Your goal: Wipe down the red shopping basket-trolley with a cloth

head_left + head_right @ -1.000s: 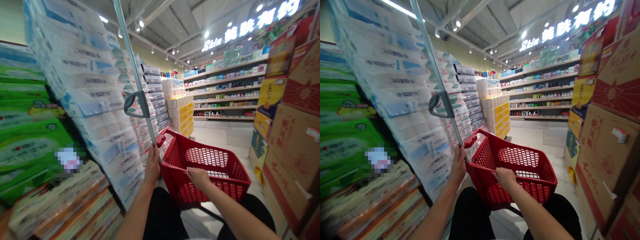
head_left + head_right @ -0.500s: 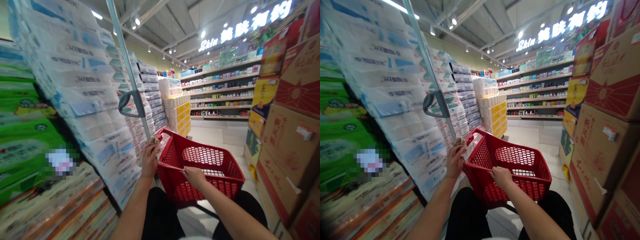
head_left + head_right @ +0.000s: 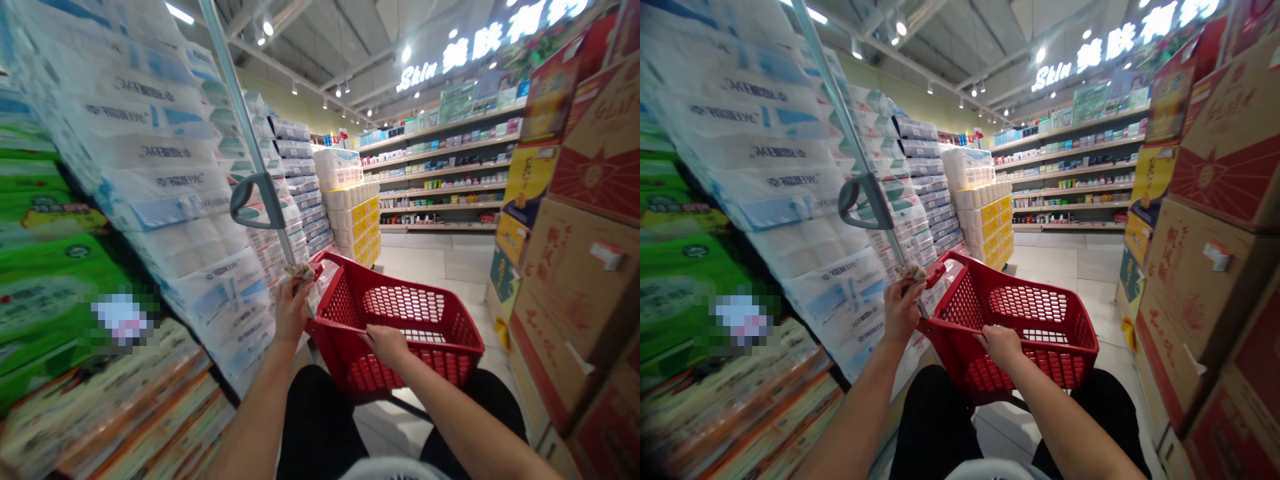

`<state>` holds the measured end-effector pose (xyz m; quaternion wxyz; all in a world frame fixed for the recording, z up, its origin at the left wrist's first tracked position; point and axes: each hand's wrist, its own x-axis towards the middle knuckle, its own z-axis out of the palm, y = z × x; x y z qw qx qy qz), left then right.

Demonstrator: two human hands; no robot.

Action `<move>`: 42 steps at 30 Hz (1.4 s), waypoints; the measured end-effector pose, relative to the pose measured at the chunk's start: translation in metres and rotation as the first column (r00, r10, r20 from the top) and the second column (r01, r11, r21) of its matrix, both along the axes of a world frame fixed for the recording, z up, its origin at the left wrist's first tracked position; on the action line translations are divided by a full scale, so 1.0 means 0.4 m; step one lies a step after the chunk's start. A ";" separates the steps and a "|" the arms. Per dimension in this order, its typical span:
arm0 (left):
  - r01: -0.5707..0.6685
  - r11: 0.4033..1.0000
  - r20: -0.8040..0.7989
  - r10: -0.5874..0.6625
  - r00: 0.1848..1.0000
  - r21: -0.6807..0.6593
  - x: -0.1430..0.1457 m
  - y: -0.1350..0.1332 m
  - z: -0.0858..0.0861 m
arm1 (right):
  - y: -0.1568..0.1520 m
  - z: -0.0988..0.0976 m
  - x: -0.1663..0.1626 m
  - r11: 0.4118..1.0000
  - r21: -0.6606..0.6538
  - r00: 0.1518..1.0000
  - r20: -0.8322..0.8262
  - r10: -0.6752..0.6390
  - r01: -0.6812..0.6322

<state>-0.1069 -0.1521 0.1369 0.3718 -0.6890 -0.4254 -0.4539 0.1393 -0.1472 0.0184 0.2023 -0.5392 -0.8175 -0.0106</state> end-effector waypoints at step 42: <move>0.136 0.975 0.118 -0.116 0.986 -0.174 -0.004 -0.044 0.032 | 0.010 -0.004 -0.130 0.933 0.264 0.969 0.112 0.221 -0.244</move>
